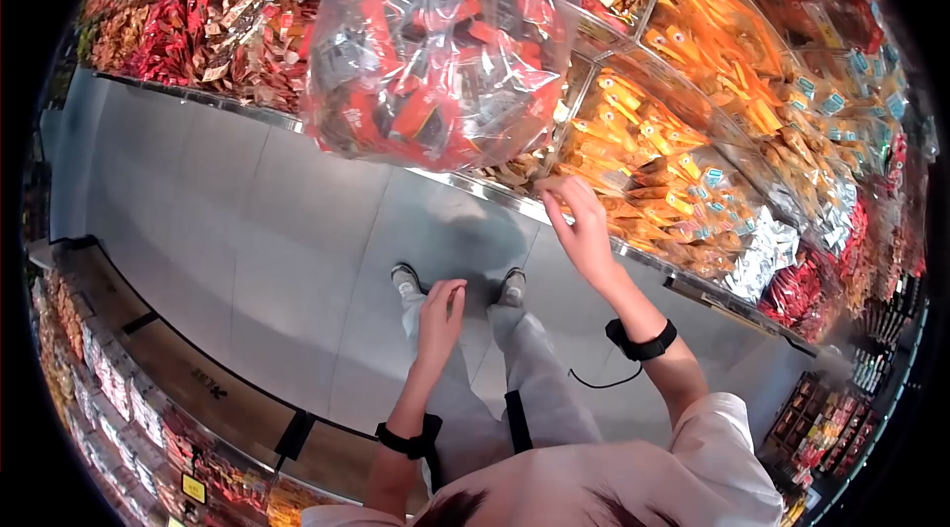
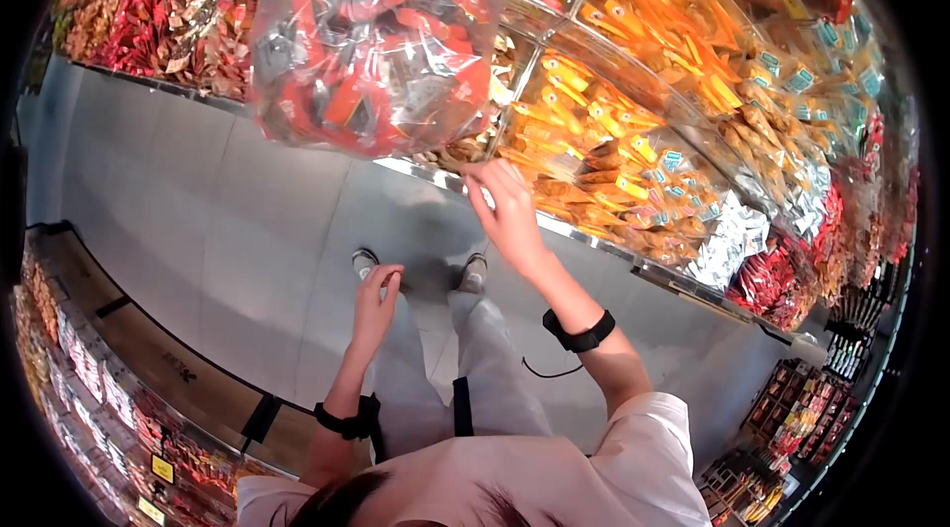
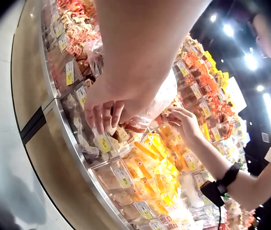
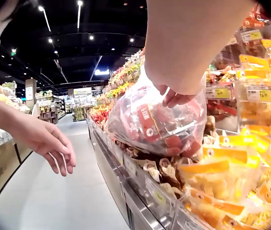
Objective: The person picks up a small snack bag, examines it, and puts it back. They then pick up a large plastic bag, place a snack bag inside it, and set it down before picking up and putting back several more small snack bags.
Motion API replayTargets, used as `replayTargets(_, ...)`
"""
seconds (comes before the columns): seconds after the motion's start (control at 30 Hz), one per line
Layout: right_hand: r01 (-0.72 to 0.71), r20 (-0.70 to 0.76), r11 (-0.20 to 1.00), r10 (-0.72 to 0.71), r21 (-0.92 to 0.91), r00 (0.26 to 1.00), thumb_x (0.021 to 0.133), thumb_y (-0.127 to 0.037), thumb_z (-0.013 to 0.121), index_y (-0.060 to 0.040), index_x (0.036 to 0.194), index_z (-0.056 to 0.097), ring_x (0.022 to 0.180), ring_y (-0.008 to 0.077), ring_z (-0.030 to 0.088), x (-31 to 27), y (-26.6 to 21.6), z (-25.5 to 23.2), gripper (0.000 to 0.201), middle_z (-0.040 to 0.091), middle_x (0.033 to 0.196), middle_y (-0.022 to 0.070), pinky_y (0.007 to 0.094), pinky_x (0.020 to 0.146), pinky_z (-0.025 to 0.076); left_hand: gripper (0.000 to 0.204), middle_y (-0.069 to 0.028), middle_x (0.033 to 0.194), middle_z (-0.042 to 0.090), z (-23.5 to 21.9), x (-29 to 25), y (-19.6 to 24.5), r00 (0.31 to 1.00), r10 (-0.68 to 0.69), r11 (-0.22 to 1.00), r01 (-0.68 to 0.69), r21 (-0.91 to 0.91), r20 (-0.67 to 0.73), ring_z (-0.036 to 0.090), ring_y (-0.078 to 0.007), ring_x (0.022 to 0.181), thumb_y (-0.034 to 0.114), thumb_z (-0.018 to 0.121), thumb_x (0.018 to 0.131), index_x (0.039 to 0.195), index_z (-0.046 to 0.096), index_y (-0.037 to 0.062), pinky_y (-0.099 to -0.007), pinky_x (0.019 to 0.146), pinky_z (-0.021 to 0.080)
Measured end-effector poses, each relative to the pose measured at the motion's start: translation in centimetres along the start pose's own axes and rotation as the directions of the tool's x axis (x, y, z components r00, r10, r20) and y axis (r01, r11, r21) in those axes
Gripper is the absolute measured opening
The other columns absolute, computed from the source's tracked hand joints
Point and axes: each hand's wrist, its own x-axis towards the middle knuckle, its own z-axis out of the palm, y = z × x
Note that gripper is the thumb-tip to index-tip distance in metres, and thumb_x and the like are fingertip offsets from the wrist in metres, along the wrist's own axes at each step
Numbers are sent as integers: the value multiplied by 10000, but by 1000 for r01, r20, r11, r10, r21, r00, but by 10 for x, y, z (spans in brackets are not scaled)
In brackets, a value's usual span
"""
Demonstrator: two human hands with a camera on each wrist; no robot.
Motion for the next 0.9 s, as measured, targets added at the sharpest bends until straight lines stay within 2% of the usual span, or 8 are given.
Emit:
replayTargets(0.27,-5,33,995,8,-96,999,830,-46,612,-20,953,613,840,323,564,26,-74,27,125,599,848,138,398,754,449,189,-130,960,613,-144,-4,-7,986,153,988,-151,33,-67,617,-257,850,142,515,940,1042,600,8,-324,748,480)
replayTargets(0.47,23,26,995,-20,-93,999,844,-89,610,-20,947,626,855,324,579,75,-123,21,125,609,856,137,402,765,459,206,-99,993,636,-251,42,30,987,6,998,5,68,-159,613,-211,907,162,525,941,1054,611,13,-300,796,479)
replayTargets(0.6,67,-98,996,-73,-62,992,854,-109,604,-7,937,629,823,318,586,123,-141,13,134,612,829,142,392,737,467,260,-145,1085,578,-270,123,115,908,380,924,-363,119,-176,570,-262,1009,127,576,900,1131,559,10,-337,830,464)
replayTargets(0.67,84,-120,995,-91,-61,989,846,-109,613,-5,936,627,794,317,595,139,-138,16,138,616,834,146,387,717,475,325,-148,1159,533,-270,167,172,785,593,802,-556,220,-178,523,-269,1078,124,597,885,1178,517,8,-342,887,431)
replayTargets(0.77,24,-81,1000,-24,-3,996,848,-108,608,-1,944,627,820,320,602,151,-138,17,145,627,868,146,394,738,480,425,-165,1206,503,-276,249,230,686,682,731,-638,242,-255,495,-300,1111,149,630,872,1229,468,-13,-358,946,390)
replayTargets(0.8,-22,-39,1000,22,-5,999,852,-113,605,-2,951,627,834,322,606,152,-138,14,151,632,883,146,397,744,483,562,-182,1229,482,-279,278,247,766,566,824,-543,164,-305,487,-303,1125,231,691,832,1257,435,-31,-362,957,381)
replayTargets(0.87,65,-118,998,-66,-14,991,867,-133,594,-10,967,626,856,324,612,155,-121,19,161,639,909,148,399,741,491,747,-203,1253,456,-284,349,252,640,718,640,-455,619,-273,480,-296,1139,332,754,764,1302,389,-37,-373,965,378)
replayTargets(0.9,25,-164,1000,-28,-17,986,867,-133,594,-10,967,626,856,324,612,154,-116,20,161,639,909,148,399,741,491,736,-210,1223,473,-288,396,233,731,657,702,-505,502,-183,491,-297,1113,359,774,732,1240,432,-49,-392,939,387)
